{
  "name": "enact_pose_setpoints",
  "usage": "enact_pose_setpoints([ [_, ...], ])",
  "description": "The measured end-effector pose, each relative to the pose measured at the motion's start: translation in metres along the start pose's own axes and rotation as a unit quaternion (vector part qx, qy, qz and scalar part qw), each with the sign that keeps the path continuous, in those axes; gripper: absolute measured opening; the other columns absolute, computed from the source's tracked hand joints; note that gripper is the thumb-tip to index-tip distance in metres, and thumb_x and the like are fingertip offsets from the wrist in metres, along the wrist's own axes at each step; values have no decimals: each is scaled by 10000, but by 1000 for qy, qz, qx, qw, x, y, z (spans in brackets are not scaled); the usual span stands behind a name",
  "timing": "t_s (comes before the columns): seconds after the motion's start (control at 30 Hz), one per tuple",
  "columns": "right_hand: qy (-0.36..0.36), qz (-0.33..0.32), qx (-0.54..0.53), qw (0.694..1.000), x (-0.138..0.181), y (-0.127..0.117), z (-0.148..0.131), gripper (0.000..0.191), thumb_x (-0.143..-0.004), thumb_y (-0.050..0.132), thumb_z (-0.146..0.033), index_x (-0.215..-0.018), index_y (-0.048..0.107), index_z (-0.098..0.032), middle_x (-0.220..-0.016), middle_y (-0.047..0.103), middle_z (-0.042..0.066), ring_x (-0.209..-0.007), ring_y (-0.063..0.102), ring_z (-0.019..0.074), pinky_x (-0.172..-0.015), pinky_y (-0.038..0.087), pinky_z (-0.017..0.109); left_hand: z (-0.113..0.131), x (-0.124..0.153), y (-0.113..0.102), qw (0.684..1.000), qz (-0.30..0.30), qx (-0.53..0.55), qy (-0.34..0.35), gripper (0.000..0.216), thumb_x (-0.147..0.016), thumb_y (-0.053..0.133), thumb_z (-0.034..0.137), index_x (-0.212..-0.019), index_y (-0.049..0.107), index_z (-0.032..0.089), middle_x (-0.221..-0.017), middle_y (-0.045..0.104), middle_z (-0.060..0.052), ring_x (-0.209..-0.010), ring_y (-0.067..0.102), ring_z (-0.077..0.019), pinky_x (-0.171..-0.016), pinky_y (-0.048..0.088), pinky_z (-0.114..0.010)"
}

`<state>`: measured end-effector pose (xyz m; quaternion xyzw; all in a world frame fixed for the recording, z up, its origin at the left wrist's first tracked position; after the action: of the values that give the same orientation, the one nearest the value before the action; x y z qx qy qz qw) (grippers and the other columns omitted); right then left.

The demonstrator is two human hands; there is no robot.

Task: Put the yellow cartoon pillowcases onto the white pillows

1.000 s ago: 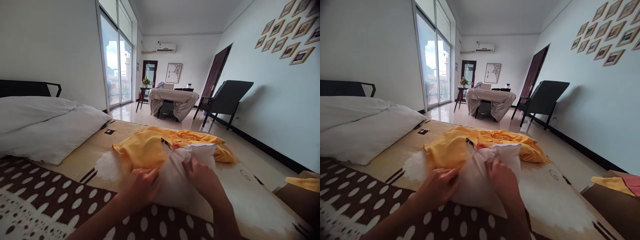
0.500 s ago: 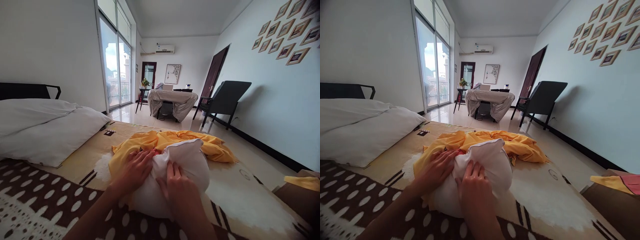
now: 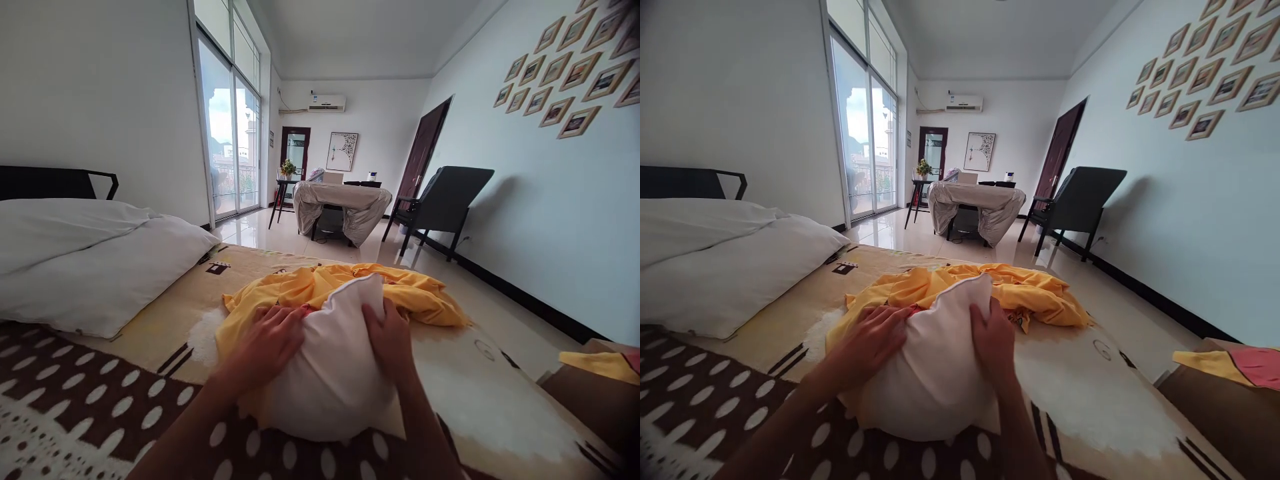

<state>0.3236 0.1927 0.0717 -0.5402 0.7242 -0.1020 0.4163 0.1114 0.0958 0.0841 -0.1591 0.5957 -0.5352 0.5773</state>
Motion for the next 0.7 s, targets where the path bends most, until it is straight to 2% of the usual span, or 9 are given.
enact_pose_setpoints([
  [0.07,-42,59,-65,995,17,-6,-28,319,-873,452,-442,-943,579,-158,-837,649,100,-751,591,230,-678,444,332,-4,4,-17,1000,12,-1,-4,296,-968,344,286,-1128,586,226,-1062,667,-39,-971,572,-174,-902,364,-342],
  [0.17,-186,88,-140,969,56,-19,-84,182,-883,486,-351,-844,557,-188,-742,606,52,-696,556,191,-636,430,305,-8,15,-55,996,85,-36,-1,313,-962,344,288,-870,633,212,-826,675,-10,-775,580,-150,-883,372,-350],
  [0.23,-312,57,-178,931,90,-23,-126,127,-892,461,-264,-895,560,-185,-755,605,49,-711,554,182,-656,432,313,-10,26,-81,989,139,-48,-2,270,-941,393,315,-925,648,226,-903,686,-28,-864,602,-176,-923,388,-368],
  [0.3,-429,3,-209,879,125,-21,-163,189,-901,413,-202,-1016,557,-159,-795,627,58,-741,568,176,-693,440,329,-13,34,-91,991,127,-33,-6,288,-926,430,338,-1135,616,271,-1180,638,-46,-1101,567,-215,-983,406,-376],
  [0.37,-512,-31,-211,832,155,-18,-189,244,-911,392,-165,-1095,545,-118,-787,649,52,-742,580,162,-713,447,326,-18,38,-86,998,62,-19,-6,406,-911,465,365,-1314,498,339,-1400,490,-18,-1275,460,-233,-1045,395,-388],
  [0.43,-554,-32,-194,809,171,-16,-202,239,-924,401,-149,-1101,553,-97,-756,665,30,-721,585,140,-716,451,304,-26,40,-76,1000,12,-18,-13,532,-886,512,393,-1400,381,366,-1473,401,-7,-1336,396,-241,-1091,354,-416],
  [0.53,-559,-8,-188,808,174,-18,-206,205,-932,417,-153,-1056,571,-98,-750,676,14,-704,580,125,-704,452,291,-46,35,-52,998,-29,-18,-43,600,-867,531,435,-1426,337,340,-1448,441,-24,-1325,415,-240,-1105,332,-440],
  [0.63,-554,8,-191,810,171,-19,-202,221,-907,412,-128,-1056,569,-81,-787,686,37,-715,581,140,-701,450,308,-68,26,-17,993,-69,13,-100,532,-882,492,461,-1382,419,295,-1397,503,-25,-1288,457,-238,-1071,376,-404],
  [0.7,-552,12,-182,814,170,-17,-200,242,-887,411,-108,-1071,565,-76,-792,685,49,-723,584,147,-704,451,316,-79,20,-4,988,-56,33,-140,491,-863,517,461,-1311,506,259,-1332,561,-28,-1232,505,-239,-1016,419,-355],
])
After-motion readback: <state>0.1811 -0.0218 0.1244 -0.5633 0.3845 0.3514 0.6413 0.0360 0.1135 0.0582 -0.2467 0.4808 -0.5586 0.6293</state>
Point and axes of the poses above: each hand's wrist, its own x-axis away from the middle knuckle, its own y-axis out of the palm, z = x × y, the point moved 10 cm from there along -x, towards the middle knuckle
